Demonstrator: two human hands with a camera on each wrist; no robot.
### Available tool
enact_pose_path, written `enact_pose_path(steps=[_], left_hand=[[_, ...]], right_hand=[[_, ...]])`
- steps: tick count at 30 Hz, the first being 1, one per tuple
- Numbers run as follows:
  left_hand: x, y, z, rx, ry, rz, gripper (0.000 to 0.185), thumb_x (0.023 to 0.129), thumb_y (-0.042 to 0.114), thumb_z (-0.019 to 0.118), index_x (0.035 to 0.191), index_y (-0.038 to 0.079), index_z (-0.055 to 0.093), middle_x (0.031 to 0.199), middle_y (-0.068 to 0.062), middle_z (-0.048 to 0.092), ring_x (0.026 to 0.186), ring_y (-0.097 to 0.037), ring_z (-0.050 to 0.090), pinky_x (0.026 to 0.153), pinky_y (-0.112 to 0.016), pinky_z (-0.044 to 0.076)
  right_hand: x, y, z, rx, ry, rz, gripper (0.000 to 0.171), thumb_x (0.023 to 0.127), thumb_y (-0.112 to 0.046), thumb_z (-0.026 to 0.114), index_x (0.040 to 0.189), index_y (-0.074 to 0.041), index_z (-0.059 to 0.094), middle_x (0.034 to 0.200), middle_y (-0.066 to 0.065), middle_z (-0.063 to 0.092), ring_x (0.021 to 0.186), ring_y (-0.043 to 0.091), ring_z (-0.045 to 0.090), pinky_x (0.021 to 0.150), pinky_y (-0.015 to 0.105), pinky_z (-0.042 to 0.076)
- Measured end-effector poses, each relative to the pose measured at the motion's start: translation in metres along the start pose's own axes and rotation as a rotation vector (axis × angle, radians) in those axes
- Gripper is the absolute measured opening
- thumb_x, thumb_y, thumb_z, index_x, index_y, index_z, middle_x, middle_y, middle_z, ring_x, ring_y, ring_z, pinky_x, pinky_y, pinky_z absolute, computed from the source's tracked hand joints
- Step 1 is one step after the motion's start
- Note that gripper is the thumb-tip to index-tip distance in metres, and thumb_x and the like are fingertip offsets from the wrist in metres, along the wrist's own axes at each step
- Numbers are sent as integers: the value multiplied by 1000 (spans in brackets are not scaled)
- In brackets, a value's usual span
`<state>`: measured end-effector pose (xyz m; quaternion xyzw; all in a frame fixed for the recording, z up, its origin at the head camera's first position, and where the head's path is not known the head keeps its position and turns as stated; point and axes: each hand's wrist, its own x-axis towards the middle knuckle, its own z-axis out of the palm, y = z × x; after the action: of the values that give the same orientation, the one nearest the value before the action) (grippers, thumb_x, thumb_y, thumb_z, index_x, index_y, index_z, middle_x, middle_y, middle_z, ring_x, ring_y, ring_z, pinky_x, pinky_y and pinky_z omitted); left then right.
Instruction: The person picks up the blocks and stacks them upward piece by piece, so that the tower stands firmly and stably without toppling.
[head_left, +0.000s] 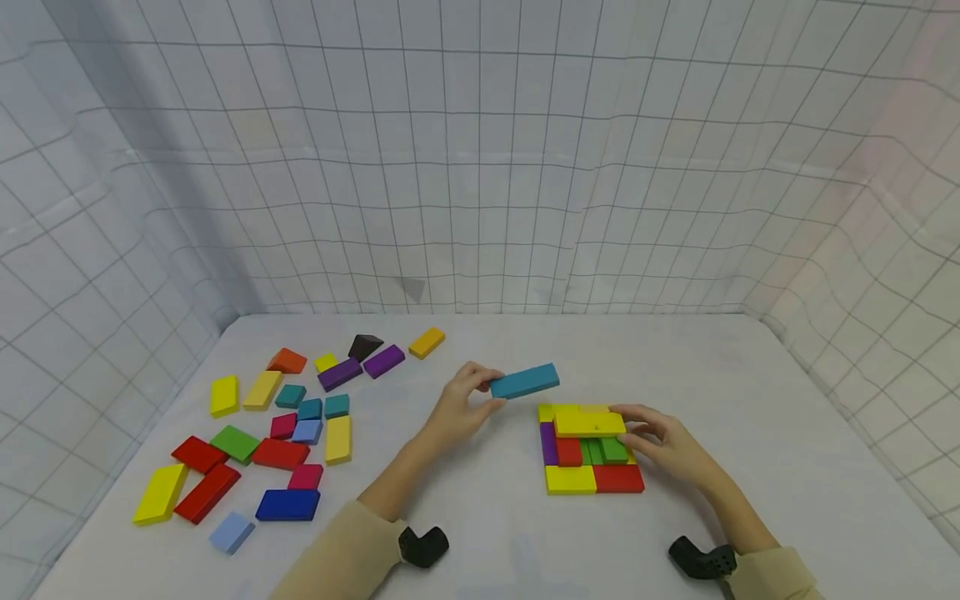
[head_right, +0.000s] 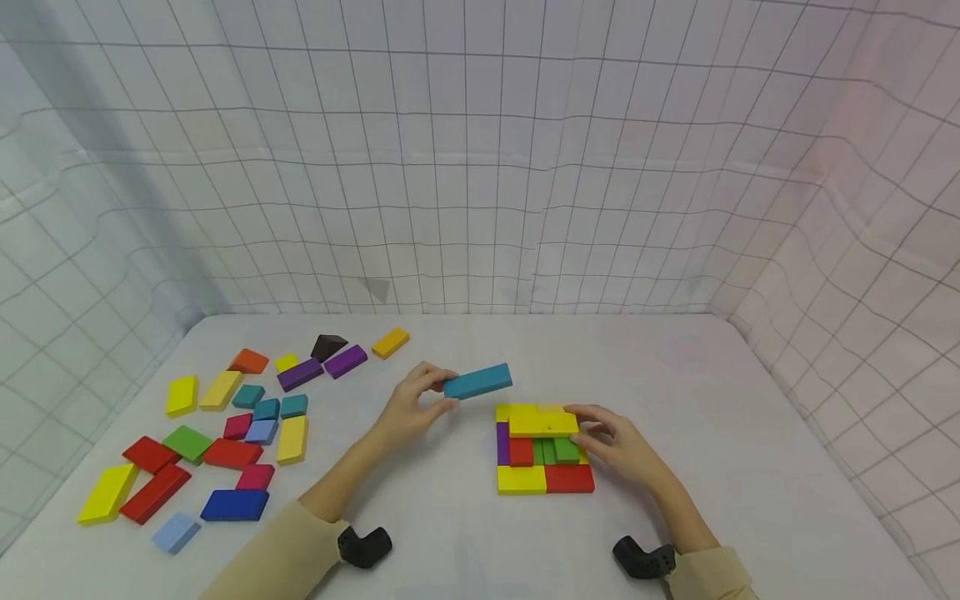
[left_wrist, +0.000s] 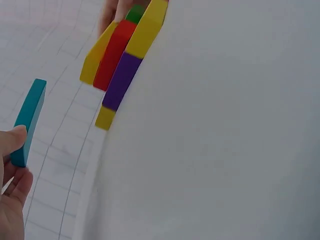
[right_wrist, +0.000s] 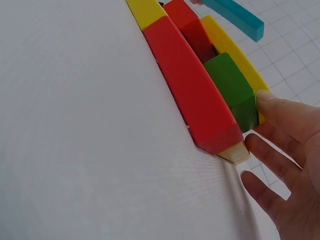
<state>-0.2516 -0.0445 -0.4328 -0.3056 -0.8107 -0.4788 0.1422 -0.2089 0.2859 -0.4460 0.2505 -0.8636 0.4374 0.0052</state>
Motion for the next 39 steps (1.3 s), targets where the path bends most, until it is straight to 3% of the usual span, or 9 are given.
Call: enact_pose_path(steps=[6,10,15,20,25,32,36,39], left_hand=[[-7,26,20,-72,-132,131,30,81,6,68,109,-2,61,96,-9,53,86,-21,53,80,-28,50],[-11,40,34,-79,-203,166,30,82,8,67,109,-4,60,97,-9,52,87,-20,51,79,-26,49],[-13,49,48,48,-256,203,29,83,14,67,108,-1,61,99,-7,50,91,-18,46,79,-22,46],[-13,56,55,194,-282,233,29,85,19,65,108,1,61,101,-6,50,91,-16,43,77,-16,41],[-15,59,58,253,-311,220,30,86,19,64,109,1,61,99,-5,49,90,-15,43,77,-15,40],[-16,57,61,333,-285,245,30,85,24,65,107,4,63,101,-3,50,89,-12,46,79,-15,41],[-18,53,64,375,-274,235,31,85,26,66,108,6,62,103,-2,50,90,-13,46,82,-21,41],[-18,50,64,382,-277,195,39,84,30,67,115,8,58,114,-5,49,99,-16,46,90,-26,41]], right_hand=[[-1,2,-1,31,-4,-15,42,88,-13,60,128,-8,50,126,11,53,108,1,49,88,23,46],[-1,1,-3,59,-7,-40,42,89,-9,58,129,-6,48,127,14,51,108,5,49,88,22,45],[-1,0,-5,78,-11,-58,37,92,-7,53,128,-2,48,127,17,51,109,9,50,88,19,44],[-1,1,-6,94,-5,5,34,95,-12,48,128,-7,49,128,12,52,109,6,50,89,20,43],[-3,2,-7,101,-11,25,33,96,-12,45,129,-9,49,129,11,52,110,5,50,90,20,41],[-4,1,-6,58,-52,-30,52,84,-10,64,132,-7,45,132,12,48,112,10,48,94,38,43],[-4,0,-7,44,-66,-29,56,81,-12,68,132,-10,45,133,9,47,115,5,45,94,37,42],[-3,-1,-7,48,-75,-33,56,80,-12,69,132,-10,46,133,9,48,116,2,43,95,34,42]])
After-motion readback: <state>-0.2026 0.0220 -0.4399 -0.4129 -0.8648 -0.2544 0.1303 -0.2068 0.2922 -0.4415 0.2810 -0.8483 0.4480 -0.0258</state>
